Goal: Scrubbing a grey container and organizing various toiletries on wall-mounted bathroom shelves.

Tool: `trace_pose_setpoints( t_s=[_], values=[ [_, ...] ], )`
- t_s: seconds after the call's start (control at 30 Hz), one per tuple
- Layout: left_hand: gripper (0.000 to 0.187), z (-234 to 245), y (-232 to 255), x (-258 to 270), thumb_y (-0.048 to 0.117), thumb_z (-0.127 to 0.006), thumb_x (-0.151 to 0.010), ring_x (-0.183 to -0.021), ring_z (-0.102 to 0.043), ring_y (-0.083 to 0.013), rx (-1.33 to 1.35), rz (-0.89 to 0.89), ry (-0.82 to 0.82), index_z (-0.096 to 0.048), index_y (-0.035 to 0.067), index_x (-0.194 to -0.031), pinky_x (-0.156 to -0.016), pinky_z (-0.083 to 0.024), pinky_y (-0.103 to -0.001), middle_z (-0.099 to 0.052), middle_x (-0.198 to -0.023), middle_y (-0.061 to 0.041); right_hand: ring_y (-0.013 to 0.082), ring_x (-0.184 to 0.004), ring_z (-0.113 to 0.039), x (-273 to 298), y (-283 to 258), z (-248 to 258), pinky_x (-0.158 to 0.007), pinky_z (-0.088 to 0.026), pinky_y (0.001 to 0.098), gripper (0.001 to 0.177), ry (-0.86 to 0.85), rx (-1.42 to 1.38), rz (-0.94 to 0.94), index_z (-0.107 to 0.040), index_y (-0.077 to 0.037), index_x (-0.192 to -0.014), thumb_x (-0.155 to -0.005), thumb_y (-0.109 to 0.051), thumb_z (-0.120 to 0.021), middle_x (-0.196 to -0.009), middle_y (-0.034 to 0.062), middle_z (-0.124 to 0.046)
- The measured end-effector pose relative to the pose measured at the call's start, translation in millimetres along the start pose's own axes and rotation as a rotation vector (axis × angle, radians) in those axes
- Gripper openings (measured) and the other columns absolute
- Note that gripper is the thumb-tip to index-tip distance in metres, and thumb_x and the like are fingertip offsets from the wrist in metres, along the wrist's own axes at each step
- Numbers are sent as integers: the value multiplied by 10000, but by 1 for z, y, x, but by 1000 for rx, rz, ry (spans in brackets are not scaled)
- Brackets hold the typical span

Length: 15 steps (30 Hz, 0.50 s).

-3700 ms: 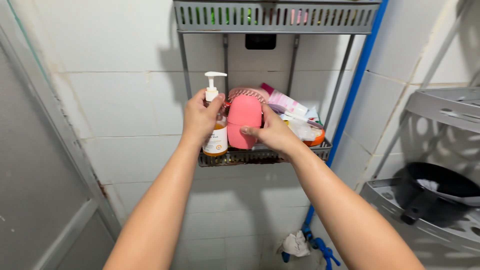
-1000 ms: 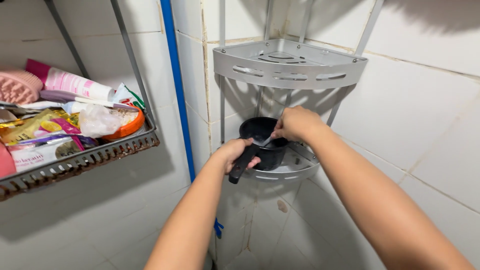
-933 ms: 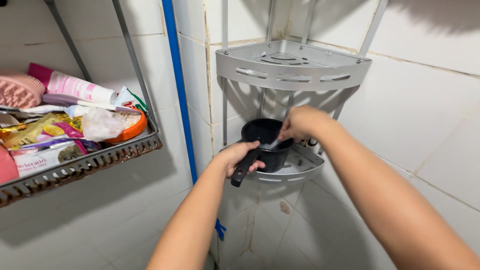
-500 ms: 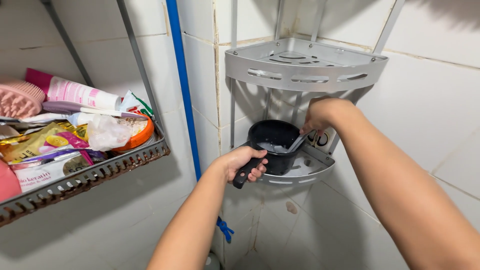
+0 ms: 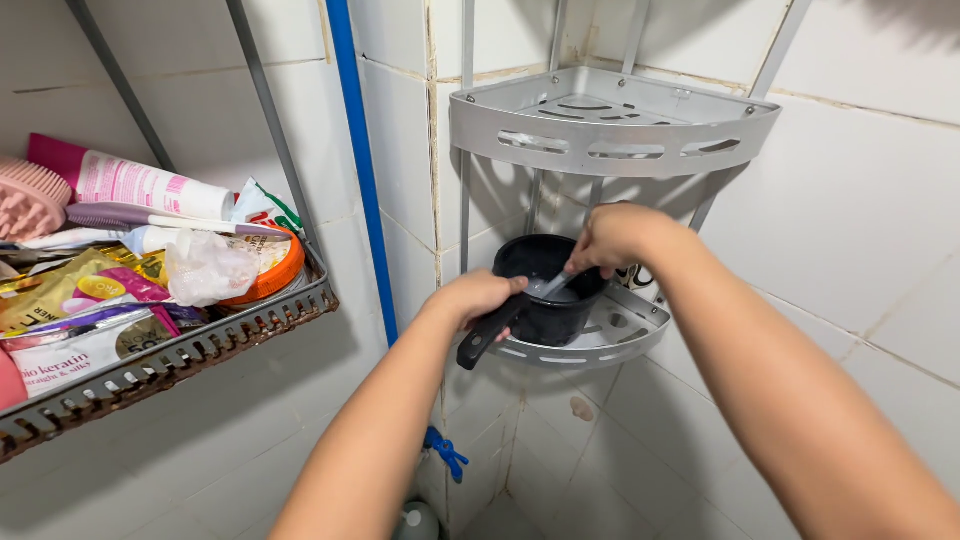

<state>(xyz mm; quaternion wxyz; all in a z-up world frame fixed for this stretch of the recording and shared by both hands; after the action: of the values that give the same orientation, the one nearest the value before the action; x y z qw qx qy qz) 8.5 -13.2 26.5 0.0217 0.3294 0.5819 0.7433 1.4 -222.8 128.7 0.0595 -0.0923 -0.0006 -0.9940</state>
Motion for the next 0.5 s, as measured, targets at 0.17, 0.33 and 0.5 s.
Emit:
trace_pose_setpoints(
  t_s=[0.17,0.33,0.5],
  values=[
    [490,12,3,-22,380,-661,-957,-543,-614,-257,-340,-202,274,-699,-109,-972,-456,-474,-395,-690,-781,-182,182,-867,-760,-9,24,9,-827,-574,376,347,-49,137,-161,-858,-242,-1024,-835,-520,-776,-823,2,-812],
    [382,9,3,-35,246,-668,-910,-629,-723,-311,-313,-264,367,-655,-80,-1109,-522,-580,-440,-729,-860,-206,195,-889,-748,17,-9,5,-819,-582,391,299,96,81,-125,-841,-298,-1037,-834,-496,-746,-826,1,-816],
    [392,12,1,-49,188,-728,-816,-779,-769,-333,-306,-338,450,-674,-68,-1108,-649,-604,-432,-761,-909,-225,221,-929,-736,19,3,16,-810,-599,393,407,115,268,-255,-858,-161,-958,-816,-540,-808,-877,-4,-745]
  ],
)
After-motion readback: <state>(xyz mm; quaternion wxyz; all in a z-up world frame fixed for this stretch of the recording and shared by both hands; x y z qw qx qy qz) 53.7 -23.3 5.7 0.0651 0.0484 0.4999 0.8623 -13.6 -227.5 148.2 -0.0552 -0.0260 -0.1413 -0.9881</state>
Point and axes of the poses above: each hand's wrist, its own x-axis away from the middle knuckle, its own z-axis out of the back of the hand, y = z × x, the point moved 1 cm from there along -x, towards the middle knuckle
